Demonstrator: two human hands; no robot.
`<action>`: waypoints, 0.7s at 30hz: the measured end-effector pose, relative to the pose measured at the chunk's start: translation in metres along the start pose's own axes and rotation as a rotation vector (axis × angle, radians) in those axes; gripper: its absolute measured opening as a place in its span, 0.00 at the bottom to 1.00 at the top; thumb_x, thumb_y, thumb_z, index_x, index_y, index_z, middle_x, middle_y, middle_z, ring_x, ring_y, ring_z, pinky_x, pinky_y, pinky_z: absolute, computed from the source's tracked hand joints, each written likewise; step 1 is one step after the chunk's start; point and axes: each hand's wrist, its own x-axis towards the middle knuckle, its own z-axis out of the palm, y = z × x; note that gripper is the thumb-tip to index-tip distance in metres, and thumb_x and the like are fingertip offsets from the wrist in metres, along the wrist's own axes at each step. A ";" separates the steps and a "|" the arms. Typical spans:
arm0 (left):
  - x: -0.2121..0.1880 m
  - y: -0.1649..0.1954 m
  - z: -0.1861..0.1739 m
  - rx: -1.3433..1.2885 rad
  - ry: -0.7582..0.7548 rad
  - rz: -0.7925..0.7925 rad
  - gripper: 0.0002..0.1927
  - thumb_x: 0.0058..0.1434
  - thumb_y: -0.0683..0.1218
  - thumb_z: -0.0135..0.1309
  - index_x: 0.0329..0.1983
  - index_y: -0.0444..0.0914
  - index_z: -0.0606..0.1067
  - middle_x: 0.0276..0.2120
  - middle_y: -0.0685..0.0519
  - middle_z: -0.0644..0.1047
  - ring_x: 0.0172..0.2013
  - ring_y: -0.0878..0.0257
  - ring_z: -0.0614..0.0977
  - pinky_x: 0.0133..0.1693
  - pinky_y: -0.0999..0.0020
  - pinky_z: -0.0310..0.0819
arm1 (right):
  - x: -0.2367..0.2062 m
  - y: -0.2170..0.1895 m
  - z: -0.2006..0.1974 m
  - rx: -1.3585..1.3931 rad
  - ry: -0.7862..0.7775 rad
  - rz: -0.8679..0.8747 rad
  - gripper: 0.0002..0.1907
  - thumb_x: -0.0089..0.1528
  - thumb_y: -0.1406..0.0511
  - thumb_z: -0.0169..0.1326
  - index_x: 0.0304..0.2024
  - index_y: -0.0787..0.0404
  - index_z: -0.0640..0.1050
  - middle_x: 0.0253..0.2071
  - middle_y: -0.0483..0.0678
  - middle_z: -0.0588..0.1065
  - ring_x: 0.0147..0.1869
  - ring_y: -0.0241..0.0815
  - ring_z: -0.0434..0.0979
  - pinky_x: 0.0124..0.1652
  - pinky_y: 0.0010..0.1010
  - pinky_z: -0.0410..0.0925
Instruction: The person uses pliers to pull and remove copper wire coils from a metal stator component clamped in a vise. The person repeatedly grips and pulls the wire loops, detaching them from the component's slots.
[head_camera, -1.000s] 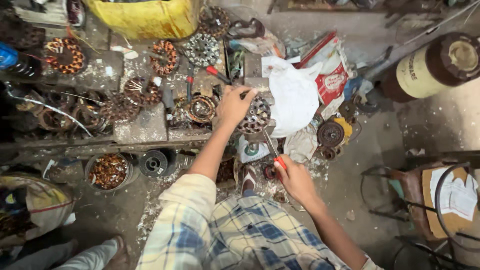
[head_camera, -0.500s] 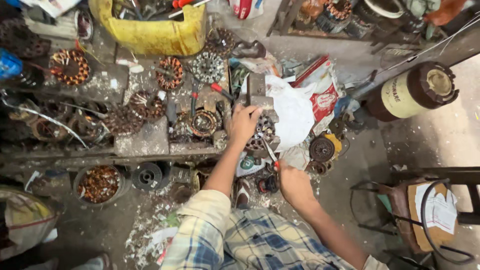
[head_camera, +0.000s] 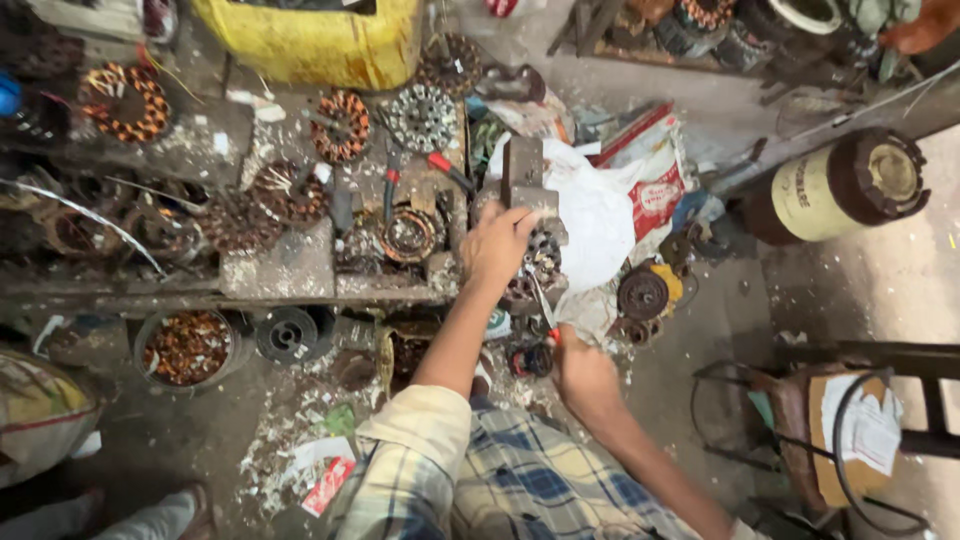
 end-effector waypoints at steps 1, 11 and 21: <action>0.000 -0.001 -0.002 -0.012 -0.002 -0.029 0.17 0.64 0.64 0.50 0.48 0.57 0.82 0.48 0.49 0.75 0.45 0.44 0.81 0.45 0.47 0.73 | 0.004 0.003 -0.005 0.007 -0.010 -0.036 0.11 0.65 0.63 0.49 0.47 0.62 0.71 0.26 0.65 0.77 0.31 0.69 0.79 0.33 0.59 0.69; -0.001 -0.011 0.008 -0.025 0.026 0.098 0.17 0.66 0.63 0.51 0.47 0.53 0.82 0.47 0.49 0.77 0.44 0.43 0.81 0.45 0.48 0.74 | 0.000 0.025 0.061 0.279 0.126 0.036 0.12 0.69 0.60 0.48 0.49 0.61 0.72 0.28 0.65 0.76 0.31 0.70 0.77 0.30 0.58 0.66; 0.008 -0.016 0.015 -0.005 0.091 0.126 0.18 0.64 0.64 0.51 0.46 0.53 0.83 0.48 0.48 0.76 0.44 0.44 0.81 0.45 0.49 0.74 | 0.016 0.028 0.014 0.722 -0.280 0.149 0.13 0.68 0.57 0.47 0.46 0.59 0.72 0.29 0.62 0.76 0.34 0.65 0.79 0.35 0.51 0.71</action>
